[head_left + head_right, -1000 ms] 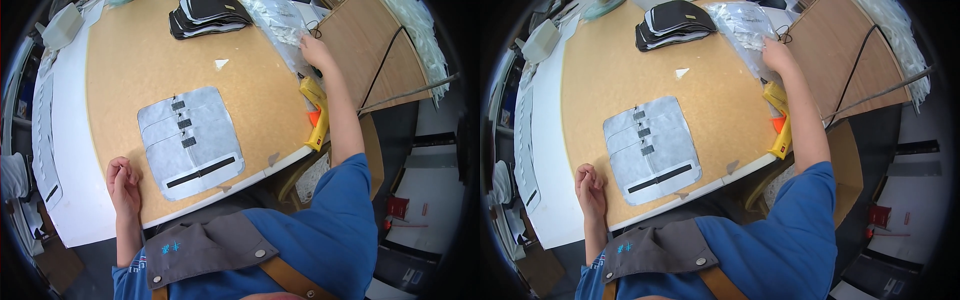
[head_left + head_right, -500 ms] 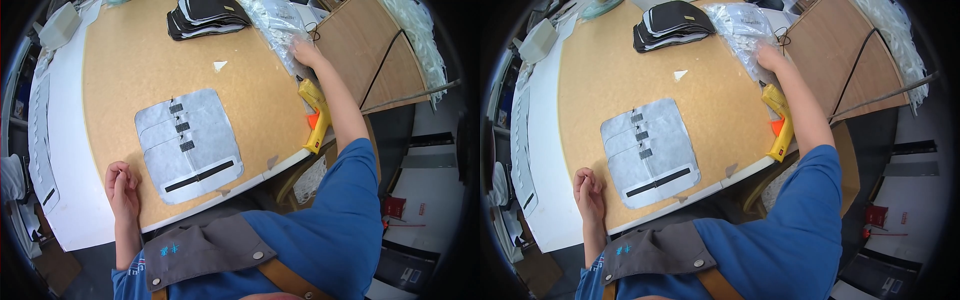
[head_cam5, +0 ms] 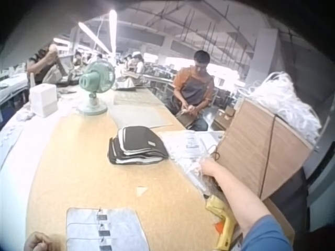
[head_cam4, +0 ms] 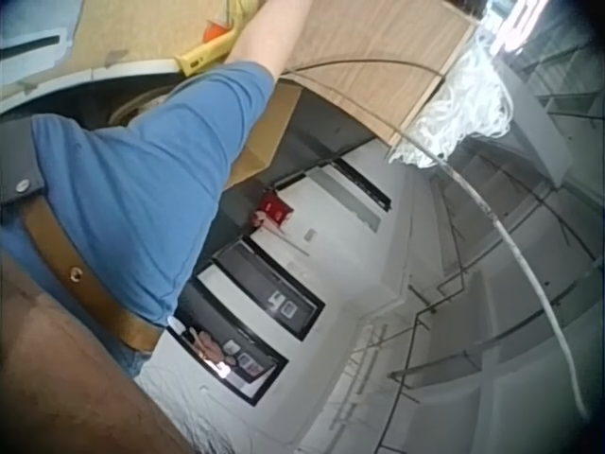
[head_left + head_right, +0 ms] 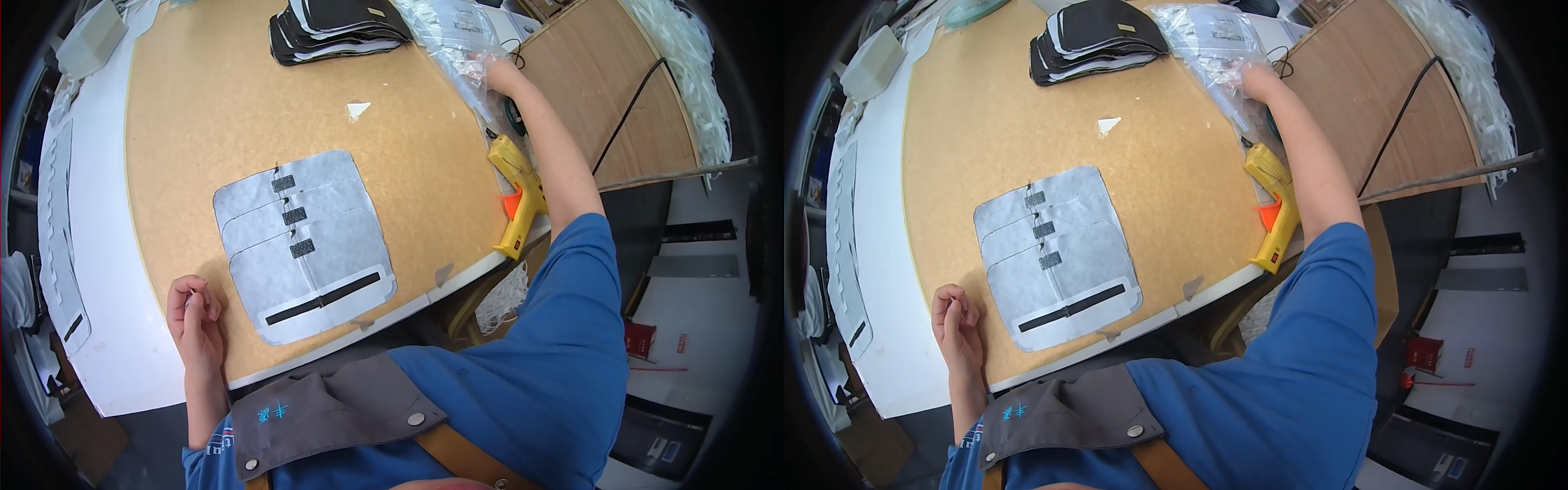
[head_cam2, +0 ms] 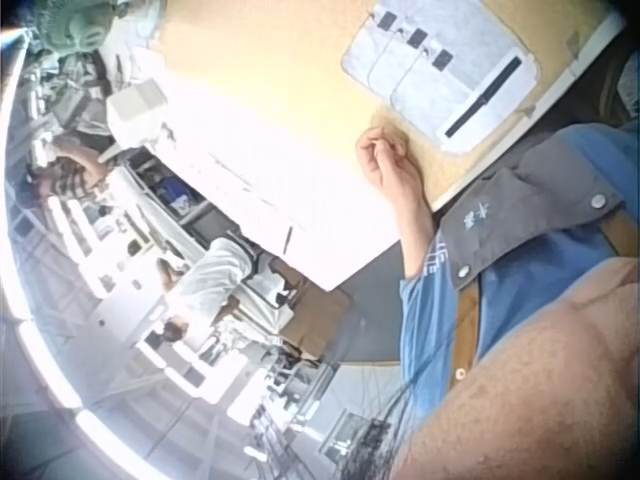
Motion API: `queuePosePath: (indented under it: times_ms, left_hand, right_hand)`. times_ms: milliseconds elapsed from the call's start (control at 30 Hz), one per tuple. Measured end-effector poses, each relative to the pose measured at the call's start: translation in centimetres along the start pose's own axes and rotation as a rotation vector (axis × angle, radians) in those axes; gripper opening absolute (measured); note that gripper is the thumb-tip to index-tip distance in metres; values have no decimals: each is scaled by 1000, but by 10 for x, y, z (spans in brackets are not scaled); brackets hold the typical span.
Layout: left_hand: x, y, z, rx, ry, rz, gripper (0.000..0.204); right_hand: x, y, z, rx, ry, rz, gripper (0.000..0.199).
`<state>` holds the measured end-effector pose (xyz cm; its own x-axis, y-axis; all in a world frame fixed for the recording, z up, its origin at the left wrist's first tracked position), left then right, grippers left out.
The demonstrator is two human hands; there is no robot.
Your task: Using a glue gun to attach reinforcement strips to leather wallet components in a workshop.
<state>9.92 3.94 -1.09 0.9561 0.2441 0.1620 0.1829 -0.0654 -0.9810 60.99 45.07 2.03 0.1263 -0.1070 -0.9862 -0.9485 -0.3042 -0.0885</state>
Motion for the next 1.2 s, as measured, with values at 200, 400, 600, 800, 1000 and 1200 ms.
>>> queuePosePath:
  times_ms: [200, 400, 600, 800, 1000, 1200]
  left_hand:
    - [2, 0, 4, 14, 35, 5, 13]
    - [0, 1, 0, 19, 30, 24, 13]
    - [2, 0, 1, 30, 42, 38, 13]
    - [5, 1, 6, 55, 36, 40, 13]
    - [16, -14, -11, 31, 55, -263, 21]
    - [72, -25, -24, -514, 414, -681, 59]
  right_hand:
    - [13, -19, -13, -40, -234, 127, 36]
    - [-9, 9, -32, 297, -181, 632, 32]
    - [-5, -12, -51, 437, -278, 1165, 37]
    - [-23, -26, -88, 472, -246, 1309, 34]
    - [-77, 119, -171, 174, -298, 1539, 28]
    - [-62, 291, -243, -509, -202, 1358, 27]
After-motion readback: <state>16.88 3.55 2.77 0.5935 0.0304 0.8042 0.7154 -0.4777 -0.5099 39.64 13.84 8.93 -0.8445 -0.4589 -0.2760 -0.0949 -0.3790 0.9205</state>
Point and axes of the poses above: each hand's wrist, its own z-axis towards the middle knuckle, its own x-axis out of the palm, y = z × x, the point moved 1 cm from there along z, towards the middle knuckle, and after that the axes turned 9 degrees about z, right-handed, at the moved point
